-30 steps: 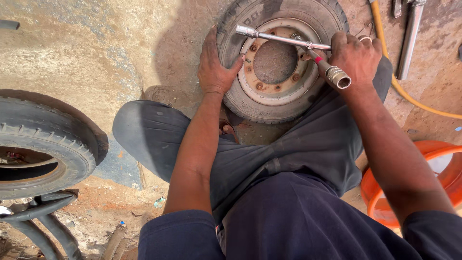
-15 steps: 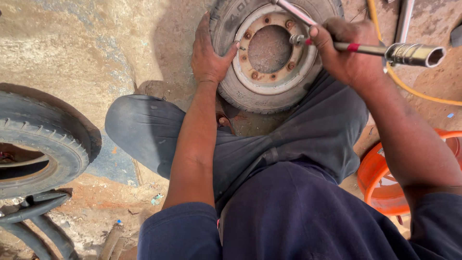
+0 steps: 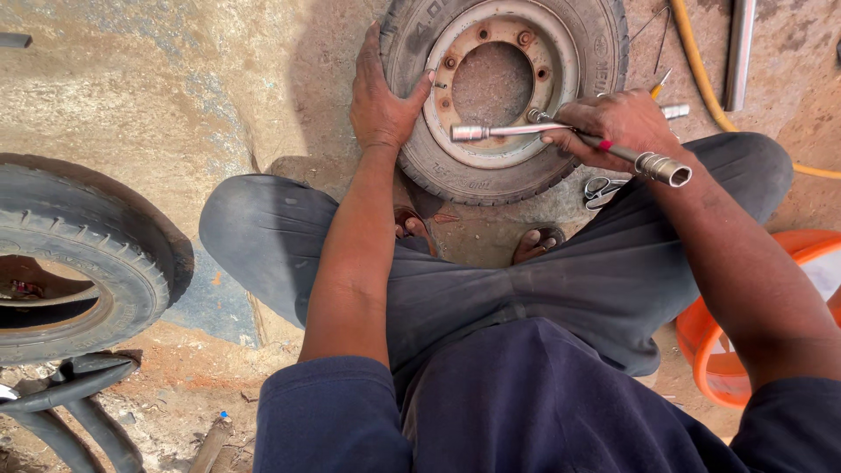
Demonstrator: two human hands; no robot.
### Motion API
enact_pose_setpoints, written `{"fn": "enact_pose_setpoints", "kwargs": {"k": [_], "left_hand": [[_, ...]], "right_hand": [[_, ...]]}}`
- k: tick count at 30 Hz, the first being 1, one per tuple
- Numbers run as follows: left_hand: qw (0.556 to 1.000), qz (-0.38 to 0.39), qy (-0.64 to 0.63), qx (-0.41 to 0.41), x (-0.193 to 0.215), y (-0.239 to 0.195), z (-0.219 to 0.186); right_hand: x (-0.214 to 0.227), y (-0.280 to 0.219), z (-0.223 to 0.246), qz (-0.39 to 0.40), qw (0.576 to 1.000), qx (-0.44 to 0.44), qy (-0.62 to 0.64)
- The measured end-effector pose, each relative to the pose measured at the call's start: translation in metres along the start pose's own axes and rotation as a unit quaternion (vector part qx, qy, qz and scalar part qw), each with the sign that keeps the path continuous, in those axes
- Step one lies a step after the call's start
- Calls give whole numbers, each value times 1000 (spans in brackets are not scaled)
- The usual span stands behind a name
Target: The person sits on the ground and uses a socket wrench to tighten the lug nuts on a tire rim. They then connect an air hose to the valve stem to inflate the tire and check the pressure.
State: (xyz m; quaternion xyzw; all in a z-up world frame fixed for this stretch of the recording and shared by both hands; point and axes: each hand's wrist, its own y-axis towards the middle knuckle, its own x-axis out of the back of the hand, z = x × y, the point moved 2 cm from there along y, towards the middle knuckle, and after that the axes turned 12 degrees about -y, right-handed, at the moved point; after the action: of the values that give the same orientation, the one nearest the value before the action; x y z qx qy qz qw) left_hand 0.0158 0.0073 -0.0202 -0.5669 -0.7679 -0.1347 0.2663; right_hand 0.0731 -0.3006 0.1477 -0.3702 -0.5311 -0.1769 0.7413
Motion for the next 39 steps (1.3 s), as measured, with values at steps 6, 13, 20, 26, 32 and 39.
{"fn": "enact_pose_setpoints", "kwargs": {"k": [6,13,20,26,32,39], "left_hand": [[1000,13,8,22,-3,2,3],[999,13,18,40,-4,2,1],[998,20,12,62,3,3,-8],[999,12,15,46,4,4,-9],[996,34,24,83,7,9,-15],[944,-53,279,-168,12,4,-33]], "right_hand": [[-24,-3,29,73,956,-253,133],[-70,-20,55,-225,868,-404,184],[-5,4,25,-8,982,-117,-147],[-47,-2,45,-67,862,-351,359],[-69,-11,57,-87,843,-359,390],[-4,22,0,-154,930,187,-277]]}}
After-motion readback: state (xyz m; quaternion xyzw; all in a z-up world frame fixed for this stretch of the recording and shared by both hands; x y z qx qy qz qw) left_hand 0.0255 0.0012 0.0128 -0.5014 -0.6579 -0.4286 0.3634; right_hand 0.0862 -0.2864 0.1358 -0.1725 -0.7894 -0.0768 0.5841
